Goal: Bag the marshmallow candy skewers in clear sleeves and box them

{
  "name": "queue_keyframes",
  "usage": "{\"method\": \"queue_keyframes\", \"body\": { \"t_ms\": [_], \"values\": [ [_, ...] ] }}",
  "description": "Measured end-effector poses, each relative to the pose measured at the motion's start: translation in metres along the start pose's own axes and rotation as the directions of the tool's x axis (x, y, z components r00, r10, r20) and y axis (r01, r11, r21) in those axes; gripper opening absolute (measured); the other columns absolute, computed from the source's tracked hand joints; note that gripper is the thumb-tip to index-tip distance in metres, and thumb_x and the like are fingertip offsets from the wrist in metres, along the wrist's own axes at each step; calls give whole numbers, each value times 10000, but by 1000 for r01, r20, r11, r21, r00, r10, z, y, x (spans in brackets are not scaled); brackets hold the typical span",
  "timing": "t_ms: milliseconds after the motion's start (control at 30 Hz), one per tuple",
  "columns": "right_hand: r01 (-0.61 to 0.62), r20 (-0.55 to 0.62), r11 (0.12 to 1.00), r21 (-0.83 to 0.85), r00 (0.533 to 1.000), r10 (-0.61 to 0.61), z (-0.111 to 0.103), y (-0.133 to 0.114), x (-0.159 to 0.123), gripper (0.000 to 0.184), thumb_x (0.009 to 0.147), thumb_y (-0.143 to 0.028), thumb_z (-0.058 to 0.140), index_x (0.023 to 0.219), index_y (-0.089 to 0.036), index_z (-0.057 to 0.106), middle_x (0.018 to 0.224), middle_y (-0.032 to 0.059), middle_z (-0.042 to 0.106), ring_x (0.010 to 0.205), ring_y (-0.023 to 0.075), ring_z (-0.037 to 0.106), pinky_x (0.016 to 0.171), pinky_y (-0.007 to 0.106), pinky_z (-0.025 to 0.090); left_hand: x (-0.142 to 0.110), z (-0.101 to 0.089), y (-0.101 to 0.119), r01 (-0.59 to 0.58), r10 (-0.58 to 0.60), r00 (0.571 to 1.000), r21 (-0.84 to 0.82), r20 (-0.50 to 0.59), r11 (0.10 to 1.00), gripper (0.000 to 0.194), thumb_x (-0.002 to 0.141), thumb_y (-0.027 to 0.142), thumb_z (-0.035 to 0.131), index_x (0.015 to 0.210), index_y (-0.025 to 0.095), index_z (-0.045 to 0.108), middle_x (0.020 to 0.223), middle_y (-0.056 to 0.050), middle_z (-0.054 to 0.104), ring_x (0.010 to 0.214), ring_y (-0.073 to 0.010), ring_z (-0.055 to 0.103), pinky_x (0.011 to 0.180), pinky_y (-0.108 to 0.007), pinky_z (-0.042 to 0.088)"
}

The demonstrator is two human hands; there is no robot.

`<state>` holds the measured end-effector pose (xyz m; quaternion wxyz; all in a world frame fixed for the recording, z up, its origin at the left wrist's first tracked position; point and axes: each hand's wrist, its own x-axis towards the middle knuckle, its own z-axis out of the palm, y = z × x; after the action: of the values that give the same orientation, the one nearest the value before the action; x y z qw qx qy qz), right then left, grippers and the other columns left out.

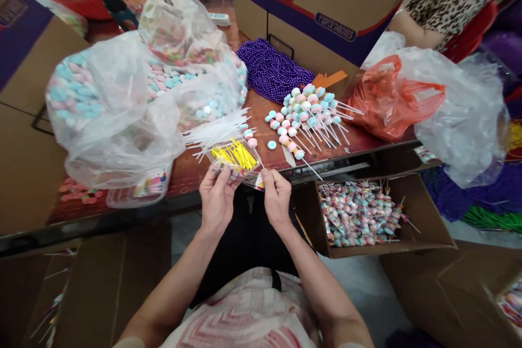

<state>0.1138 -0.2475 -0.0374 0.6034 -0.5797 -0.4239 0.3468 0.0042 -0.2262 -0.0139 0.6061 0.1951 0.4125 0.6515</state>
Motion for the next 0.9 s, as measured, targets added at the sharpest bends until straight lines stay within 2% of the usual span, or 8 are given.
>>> {"method": "queue_keyframes", "body": {
  "t_ms": [167,267,367,500,600,700,800,900],
  "values": [
    [40,-116,996,-79,992,-50,-9,1,7,344,919,-415,597,666,-191,528,619,-47,474,599,104,407,600,244,353,0,8,-9,-62,64,997,71,-33,996,307,675,391,861,793,173,679,795,15,668,703,-93,624,703,-220,537],
    [84,-216,988,-127,970,-110,-27,8,22,304,925,-394,581,697,-196,544,645,-41,494,614,118,439,630,259,373,6,11,-10,-66,70,995,56,-67,996,332,663,406,866,810,177,676,807,13,674,713,-98,630,706,-225,539],
    [137,-312,918,-373,913,-263,-56,19,41,259,939,-378,542,748,-203,548,697,-18,536,670,149,487,697,291,401,20,9,-2,-58,56,991,-12,-120,998,355,638,392,883,822,181,664,780,21,674,676,-96,636,676,-226,536],
    [150,-121,620,-770,920,-373,-88,32,57,219,914,-389,578,797,-205,584,838,54,615,784,204,527,766,339,389,42,2,10,-45,34,982,-52,-188,998,334,635,331,894,800,185,643,751,29,680,665,-91,653,637,-197,501],
    [179,4,514,-839,946,-324,-95,40,62,176,921,-352,562,834,-208,615,872,70,622,765,210,531,713,330,376,54,-2,13,-9,-7,977,-73,-214,997,299,672,307,876,805,184,638,752,24,695,657,-84,656,615,-185,479],
    [227,26,579,-783,942,-335,-92,43,65,182,918,-284,521,772,-210,601,795,58,604,743,204,537,699,327,394,60,-6,12,36,-66,971,-130,-230,991,255,710,266,855,807,175,638,727,34,687,603,-61,629,582,-177,457],
    [235,-38,734,-637,942,-334,-87,36,61,173,893,-290,545,746,-209,588,730,25,595,702,182,542,692,316,425,64,-9,13,64,-103,960,-153,-261,986,222,736,244,840,804,169,643,729,28,693,594,-53,623,583,-175,454],
    [189,-56,866,-463,969,-242,-80,18,43,164,895,-325,586,794,-199,618,700,-9,591,635,149,528,637,289,430,67,-13,17,84,-127,951,-162,-282,983,188,769,239,816,804,163,647,740,13,702,602,-56,625,585,-176,457]
  ]
}}
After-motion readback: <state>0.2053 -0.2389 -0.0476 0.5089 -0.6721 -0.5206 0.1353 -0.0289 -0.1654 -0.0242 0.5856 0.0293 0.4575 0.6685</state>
